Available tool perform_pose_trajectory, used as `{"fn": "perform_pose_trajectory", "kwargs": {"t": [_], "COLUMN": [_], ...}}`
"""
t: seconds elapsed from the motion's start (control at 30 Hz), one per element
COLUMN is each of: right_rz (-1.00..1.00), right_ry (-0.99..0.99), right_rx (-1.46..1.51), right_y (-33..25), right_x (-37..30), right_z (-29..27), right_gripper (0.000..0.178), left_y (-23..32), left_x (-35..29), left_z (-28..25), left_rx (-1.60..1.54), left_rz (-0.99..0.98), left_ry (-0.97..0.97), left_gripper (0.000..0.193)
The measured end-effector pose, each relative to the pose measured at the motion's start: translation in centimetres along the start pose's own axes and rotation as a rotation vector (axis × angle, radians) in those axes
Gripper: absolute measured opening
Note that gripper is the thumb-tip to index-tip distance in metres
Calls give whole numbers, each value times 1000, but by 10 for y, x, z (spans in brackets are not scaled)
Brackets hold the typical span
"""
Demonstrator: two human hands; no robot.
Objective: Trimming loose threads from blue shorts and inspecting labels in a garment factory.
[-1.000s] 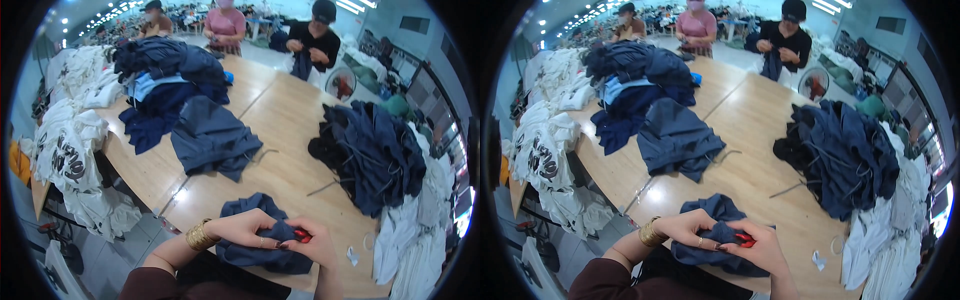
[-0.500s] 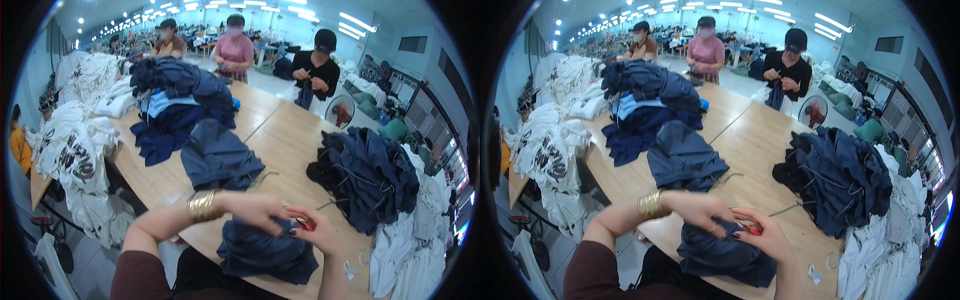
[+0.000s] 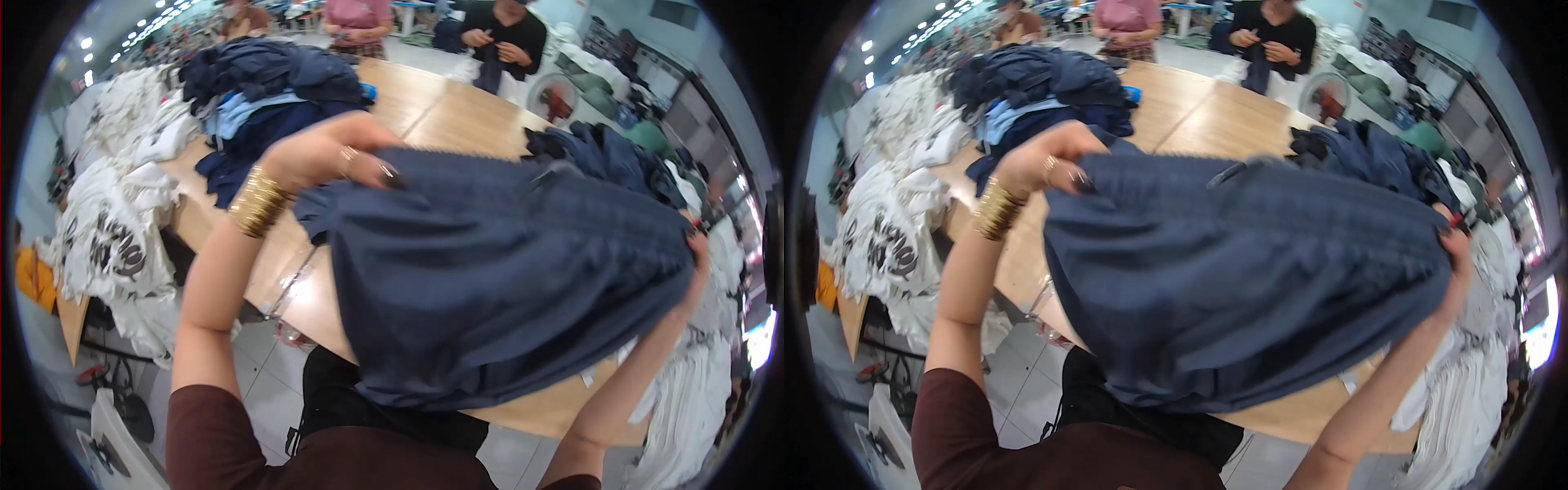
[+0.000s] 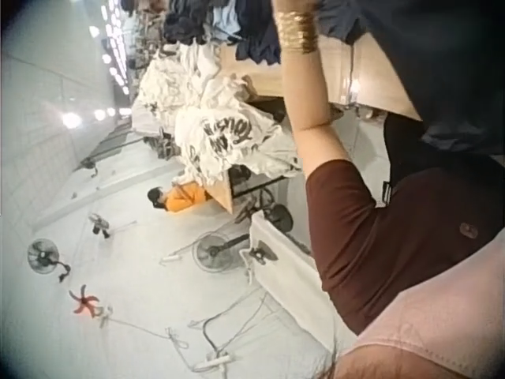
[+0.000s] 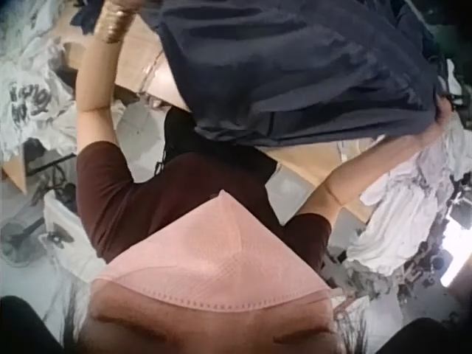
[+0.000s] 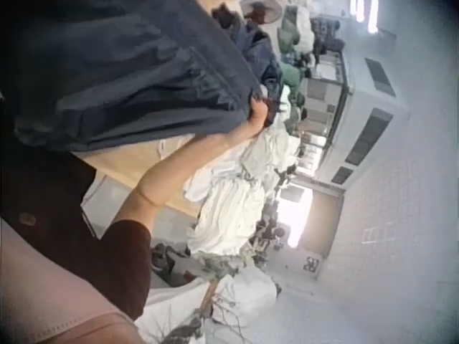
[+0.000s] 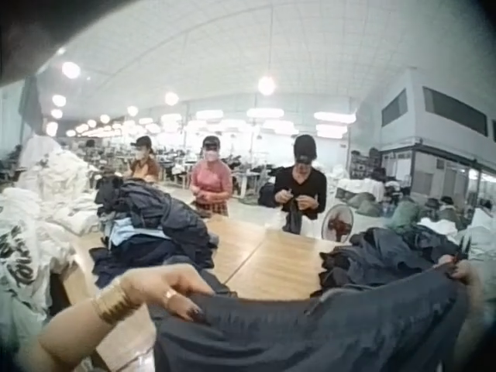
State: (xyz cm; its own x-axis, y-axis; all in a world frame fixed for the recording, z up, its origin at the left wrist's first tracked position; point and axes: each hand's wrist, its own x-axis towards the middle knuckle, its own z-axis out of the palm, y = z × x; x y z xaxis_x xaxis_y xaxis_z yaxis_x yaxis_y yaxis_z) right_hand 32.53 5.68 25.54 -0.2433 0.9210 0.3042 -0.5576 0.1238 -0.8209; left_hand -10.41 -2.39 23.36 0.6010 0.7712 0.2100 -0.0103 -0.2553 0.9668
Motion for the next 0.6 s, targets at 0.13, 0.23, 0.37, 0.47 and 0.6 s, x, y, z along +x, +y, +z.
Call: {"fn": "perform_pose_trajectory", "kwargs": {"t": [0.13, 0.23, 0.37, 0.47, 0.6], "right_rz": [41, 45, 21, 11, 3], "right_ry": [104, 142, 97, 137, 121], "right_rx": [24, 31, 32, -35, -58], "right_y": [11, 16, 10, 9, 4], "right_x": [1, -10, -19, -20, -27], "right_z": [-3, 4, 8, 4, 13], "right_gripper": [14, 12, 7, 4, 2], "left_y": [-17, -9, -4, -6, -7], "left_x": [-30, -29, -38, -31, -41], "left_z": [-47, -47, -52, -53, -64], "left_rx": [-68, -57, -28, -23, -31], "left_rz": [-6, -33, -17, -13, 16], "left_ry": [383, 338, 380, 437, 480], "left_gripper": [36, 30, 29, 29, 32]}}
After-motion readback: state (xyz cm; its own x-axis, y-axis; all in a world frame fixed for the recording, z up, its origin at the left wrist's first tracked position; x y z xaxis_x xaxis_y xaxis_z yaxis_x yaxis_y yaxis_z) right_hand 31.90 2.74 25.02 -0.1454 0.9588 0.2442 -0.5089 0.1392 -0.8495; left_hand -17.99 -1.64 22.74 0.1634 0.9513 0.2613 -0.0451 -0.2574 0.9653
